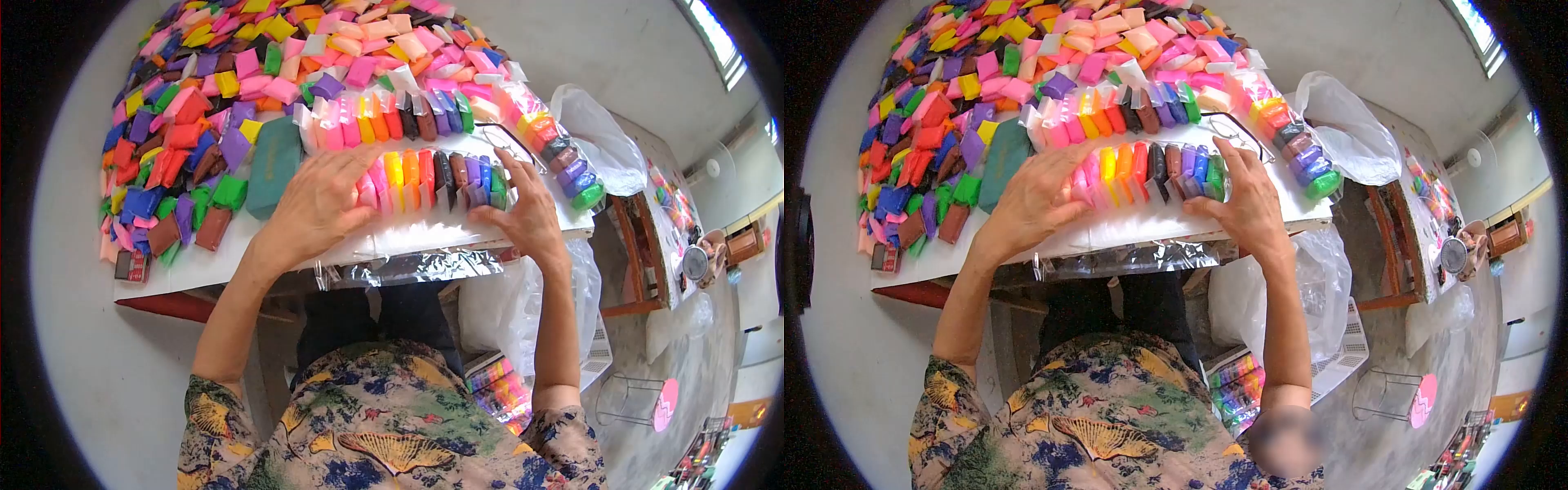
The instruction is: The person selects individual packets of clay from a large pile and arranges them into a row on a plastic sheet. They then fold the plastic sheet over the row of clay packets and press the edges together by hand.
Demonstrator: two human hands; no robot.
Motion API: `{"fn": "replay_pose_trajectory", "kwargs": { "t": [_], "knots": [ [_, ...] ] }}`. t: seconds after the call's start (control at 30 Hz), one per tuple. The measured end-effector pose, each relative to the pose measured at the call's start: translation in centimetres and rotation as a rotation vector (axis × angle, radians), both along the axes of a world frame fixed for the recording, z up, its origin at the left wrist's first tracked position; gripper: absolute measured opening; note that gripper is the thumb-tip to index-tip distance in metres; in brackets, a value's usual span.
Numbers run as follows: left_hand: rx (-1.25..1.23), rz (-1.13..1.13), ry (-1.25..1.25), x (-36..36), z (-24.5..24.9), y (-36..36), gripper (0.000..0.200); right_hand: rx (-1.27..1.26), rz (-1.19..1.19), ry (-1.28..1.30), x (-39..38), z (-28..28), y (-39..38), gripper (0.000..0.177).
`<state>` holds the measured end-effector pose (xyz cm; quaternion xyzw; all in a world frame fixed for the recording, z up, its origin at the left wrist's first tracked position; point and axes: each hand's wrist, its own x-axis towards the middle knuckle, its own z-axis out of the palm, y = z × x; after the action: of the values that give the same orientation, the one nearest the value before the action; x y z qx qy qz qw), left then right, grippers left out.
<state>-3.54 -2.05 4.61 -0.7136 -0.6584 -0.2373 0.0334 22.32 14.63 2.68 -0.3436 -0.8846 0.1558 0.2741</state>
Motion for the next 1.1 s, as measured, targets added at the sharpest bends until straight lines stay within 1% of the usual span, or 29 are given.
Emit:
{"fn": "replay_pose_trajectory", "kwargs": {
  "t": [0.1, 0.2, 0.3, 0.4, 0.5, 0.53, 0.63, 0.67, 0.77, 0.87, 0.97, 1.07, 1.1],
  "knots": [
    [0.011, -0.002, 0.017, -0.1, -0.3, 0.1, 0.077, 0.047, 0.017, -0.028, -0.1, -0.3, 0.2, 0.093],
    [0.008, -0.014, 0.009, -0.1, 0.0, 0.0, 0.077, -0.008, -0.024, -0.023, 0.1, 0.3, -0.6, 0.091],
    [0.015, -0.043, -0.029, 0.0, 0.6, 0.0, 0.074, 0.269, -0.073, -0.013, 0.2, 1.1, -1.2, 0.086],
    [0.045, -0.064, -0.045, 0.4, 0.9, 0.1, 0.067, 0.325, 0.136, 0.068, -0.9, 2.7, -1.0, 0.088],
    [0.09, -0.075, -0.037, 0.7, 0.3, 0.4, 0.058, 0.275, 0.288, 0.005, -2.5, 3.6, -1.4, 0.088],
    [0.101, -0.07, -0.036, 0.9, 0.2, 0.4, 0.056, 0.277, 0.324, 0.027, -2.8, 3.4, -1.4, 0.072],
    [0.14, -0.05, -0.022, 0.6, -0.3, 0.3, 0.053, 0.284, 0.335, 0.025, -3.1, 2.1, -0.9, 0.054],
    [0.149, -0.046, -0.017, 0.6, -0.5, 0.2, 0.052, 0.308, 0.317, 0.084, -3.2, 1.7, -1.1, 0.039],
    [0.114, -0.048, 0.009, 0.7, 0.0, 0.0, 0.056, 0.262, 0.294, 0.109, -3.1, 1.6, -1.5, 0.041],
    [-0.034, -0.138, -0.121, 0.0, 2.3, 0.7, 0.061, 0.271, 0.293, 0.133, -3.1, 1.4, -1.5, 0.039],
    [-0.021, -0.18, -0.087, -0.1, 2.6, 1.8, 0.066, 0.284, 0.311, 0.142, -3.2, 1.1, -1.2, 0.035],
    [-0.089, -0.371, -0.155, 0.0, 1.4, 2.6, 0.062, 0.278, 0.304, 0.134, -3.2, 1.2, -1.3, 0.036],
    [-0.067, -0.366, -0.131, -0.1, 1.0, 2.6, 0.06, 0.283, 0.307, 0.125, -3.1, 1.3, -1.4, 0.036]
  ]
}}
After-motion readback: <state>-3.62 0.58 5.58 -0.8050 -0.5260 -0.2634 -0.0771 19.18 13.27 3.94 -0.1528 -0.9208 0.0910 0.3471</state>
